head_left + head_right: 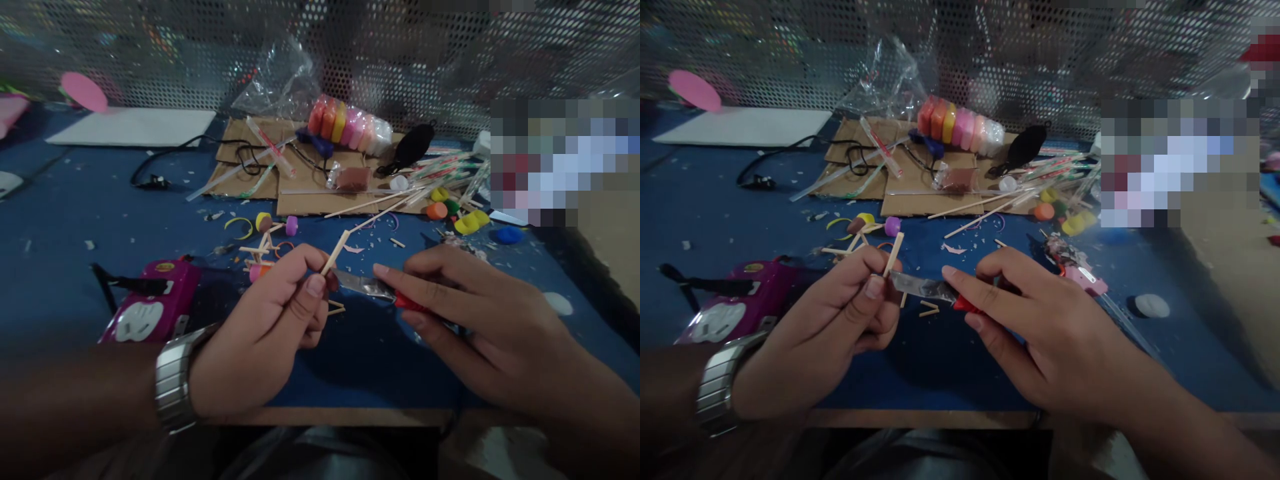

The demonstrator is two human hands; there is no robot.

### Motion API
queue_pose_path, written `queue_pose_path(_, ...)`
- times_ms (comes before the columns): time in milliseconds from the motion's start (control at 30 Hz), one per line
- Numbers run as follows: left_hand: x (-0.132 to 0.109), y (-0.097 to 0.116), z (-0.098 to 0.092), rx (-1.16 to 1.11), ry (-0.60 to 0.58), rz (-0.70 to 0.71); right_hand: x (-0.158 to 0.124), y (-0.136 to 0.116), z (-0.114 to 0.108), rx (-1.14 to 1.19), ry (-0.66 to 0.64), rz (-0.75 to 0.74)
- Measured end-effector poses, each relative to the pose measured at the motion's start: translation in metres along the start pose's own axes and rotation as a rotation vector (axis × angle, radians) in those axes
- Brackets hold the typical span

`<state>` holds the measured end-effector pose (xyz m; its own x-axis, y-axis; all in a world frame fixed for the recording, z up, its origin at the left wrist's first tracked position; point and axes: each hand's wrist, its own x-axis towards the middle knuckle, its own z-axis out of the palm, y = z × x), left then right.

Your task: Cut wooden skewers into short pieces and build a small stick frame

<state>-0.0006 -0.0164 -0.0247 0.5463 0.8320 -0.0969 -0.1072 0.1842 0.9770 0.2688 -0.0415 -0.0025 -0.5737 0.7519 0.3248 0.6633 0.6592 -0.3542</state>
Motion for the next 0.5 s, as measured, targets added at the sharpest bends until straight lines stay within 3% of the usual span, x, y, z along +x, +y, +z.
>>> queue_pose_path(300, 0.0002, -0.0018, -0.0014, 0.209, 0.0, -0.025, 0.001, -0.0016, 0.0035, 0.034, -0.007, 0.006)
queue_pose_path(500, 0.0016, -0.0033, -0.0018, 0.205, -0.031, -0.064, 0.005, -0.0047, 0.0089, 0.098, -0.003, 0.025)
